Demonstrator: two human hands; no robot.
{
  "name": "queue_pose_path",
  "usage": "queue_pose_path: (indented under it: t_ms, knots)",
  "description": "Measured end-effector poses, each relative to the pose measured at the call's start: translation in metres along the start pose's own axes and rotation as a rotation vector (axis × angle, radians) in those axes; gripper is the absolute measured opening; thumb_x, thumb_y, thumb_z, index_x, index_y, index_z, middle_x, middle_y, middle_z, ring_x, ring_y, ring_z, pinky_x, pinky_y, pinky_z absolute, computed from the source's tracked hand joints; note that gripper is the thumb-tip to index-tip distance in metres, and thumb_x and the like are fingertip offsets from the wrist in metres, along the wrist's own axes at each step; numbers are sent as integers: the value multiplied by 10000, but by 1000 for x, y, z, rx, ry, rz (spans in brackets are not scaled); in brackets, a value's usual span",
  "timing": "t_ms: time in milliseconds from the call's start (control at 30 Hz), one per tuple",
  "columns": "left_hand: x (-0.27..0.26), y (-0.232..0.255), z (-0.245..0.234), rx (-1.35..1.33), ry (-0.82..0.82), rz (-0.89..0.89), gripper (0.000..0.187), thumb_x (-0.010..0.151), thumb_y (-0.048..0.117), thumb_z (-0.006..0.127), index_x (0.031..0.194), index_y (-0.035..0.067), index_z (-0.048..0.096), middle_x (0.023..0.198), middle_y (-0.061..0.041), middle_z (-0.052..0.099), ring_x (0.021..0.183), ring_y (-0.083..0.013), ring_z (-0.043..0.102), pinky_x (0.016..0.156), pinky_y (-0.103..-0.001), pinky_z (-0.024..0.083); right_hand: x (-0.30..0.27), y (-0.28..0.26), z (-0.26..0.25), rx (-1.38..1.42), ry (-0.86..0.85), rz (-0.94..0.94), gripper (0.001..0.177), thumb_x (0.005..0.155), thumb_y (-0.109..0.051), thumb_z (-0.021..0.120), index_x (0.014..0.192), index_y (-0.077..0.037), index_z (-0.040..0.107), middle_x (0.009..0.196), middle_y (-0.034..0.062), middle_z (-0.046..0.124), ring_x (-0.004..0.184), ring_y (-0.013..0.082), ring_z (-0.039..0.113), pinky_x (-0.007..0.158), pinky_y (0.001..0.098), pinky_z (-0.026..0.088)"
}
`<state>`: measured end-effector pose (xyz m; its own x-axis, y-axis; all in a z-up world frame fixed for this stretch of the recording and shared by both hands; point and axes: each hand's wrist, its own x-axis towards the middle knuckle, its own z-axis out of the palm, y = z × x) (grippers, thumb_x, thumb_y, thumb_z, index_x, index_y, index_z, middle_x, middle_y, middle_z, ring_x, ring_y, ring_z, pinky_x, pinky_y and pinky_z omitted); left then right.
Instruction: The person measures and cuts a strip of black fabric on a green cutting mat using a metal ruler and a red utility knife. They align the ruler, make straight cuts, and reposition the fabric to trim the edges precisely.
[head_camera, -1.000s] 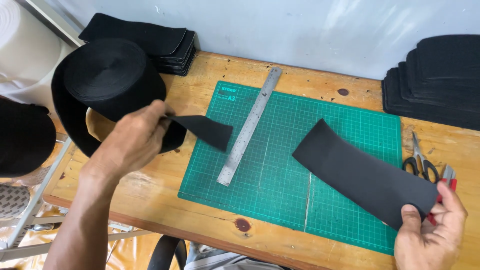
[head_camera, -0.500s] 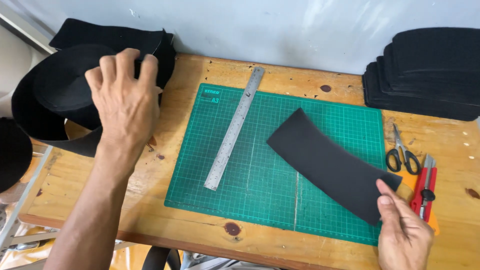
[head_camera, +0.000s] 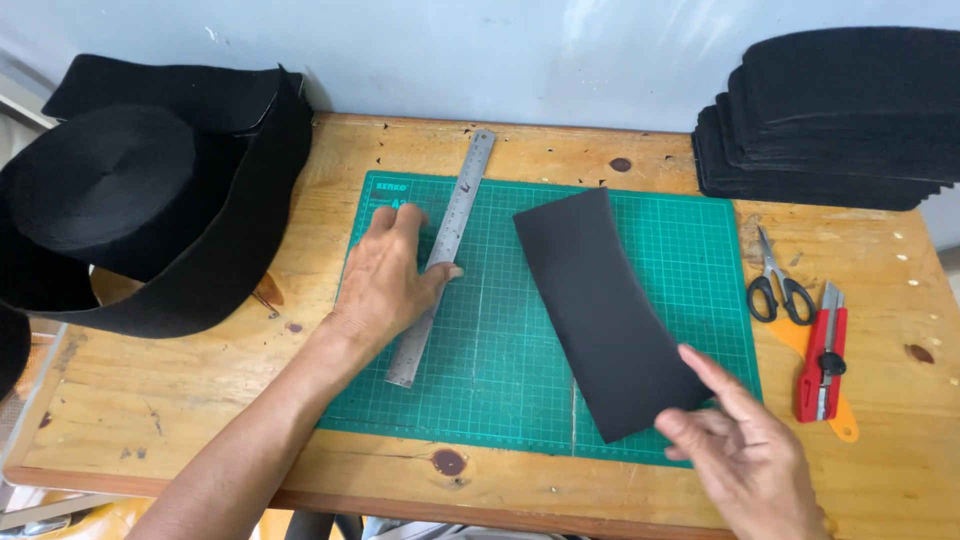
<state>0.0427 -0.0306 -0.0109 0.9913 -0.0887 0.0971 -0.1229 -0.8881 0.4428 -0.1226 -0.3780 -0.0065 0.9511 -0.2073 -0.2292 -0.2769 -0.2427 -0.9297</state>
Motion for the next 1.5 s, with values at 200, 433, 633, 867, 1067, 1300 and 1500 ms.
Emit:
queue_pose_path:
  t_ms: [200, 433, 633, 867, 1067, 1300, 1500]
  knots:
    - [7, 16, -12, -178, -100, -223, 654, 740, 261, 935, 1244, 124, 543, 1185, -87, 513, 901, -262, 621, 844, -464, 522, 27, -18, -10, -12, -154, 207, 470, 861, -33, 723, 1324, -2, 800, 757, 310, 854, 670, 333, 802, 721, 377, 645]
    - [10, 18, -16, -244, -117, -279, 718, 694, 258, 965, 1262, 120, 548, 1226, -92, 535, 931, -236, 644, 844, -423, 560, 42, -36, 23, 133, -208, 227, 576, 875, -33, 679, 1451, -21, 675, 846, 306, 804, 758, 343, 768, 749, 419, 657]
    - [11, 29, -28, -317, -162, -325, 722, 706, 171, 953, 1291, 116, 532, 1246, -77, 452, 1073, -236, 604, 836, -430, 617, 60, -59, 34, -70, -219, 140, 481, 874, -39, 708, 1355, -46, 735, 924, 229, 857, 829, 285, 855, 796, 334, 693]
    - [12, 24, -28, -328, -171, -323, 676, 740, 205, 914, 1294, 134, 534, 1277, -72, 434, 1040, -238, 623, 889, -413, 594, 76, -86, 40, -490, -293, 191, 346, 875, -256, 772, 1195, -142, 841, 762, 114, 797, 699, 192, 764, 642, 305, 595]
    - [24, 28, -31, -296, -233, -292, 544, 821, 244, 837, 1279, 120, 572, 1216, -69, 524, 1067, -238, 583, 929, -403, 547, 89, -69, 34, -326, -284, 186, 274, 868, -156, 801, 1101, -27, 865, 749, 157, 787, 663, 220, 719, 570, 327, 562]
    - [103, 4, 24, -136, 11, -141, 462, 865, 561, 781, 1030, 138, 695, 1067, -113, 627, 1121, -376, 569, 880, -479, 478, 92, -57, 26, -214, -285, 138, 265, 884, -126, 777, 1085, 22, 867, 693, 185, 761, 593, 235, 699, 503, 324, 536]
    - [129, 19, 24, -219, -53, -213, 340, 828, 258, 842, 1043, 8, 762, 1060, -205, 617, 1096, -475, 680, 933, -558, 558, 94, -36, 24, -69, -250, -26, 281, 858, -57, 786, 1029, 166, 798, 739, 316, 791, 588, 309, 749, 480, 388, 631]
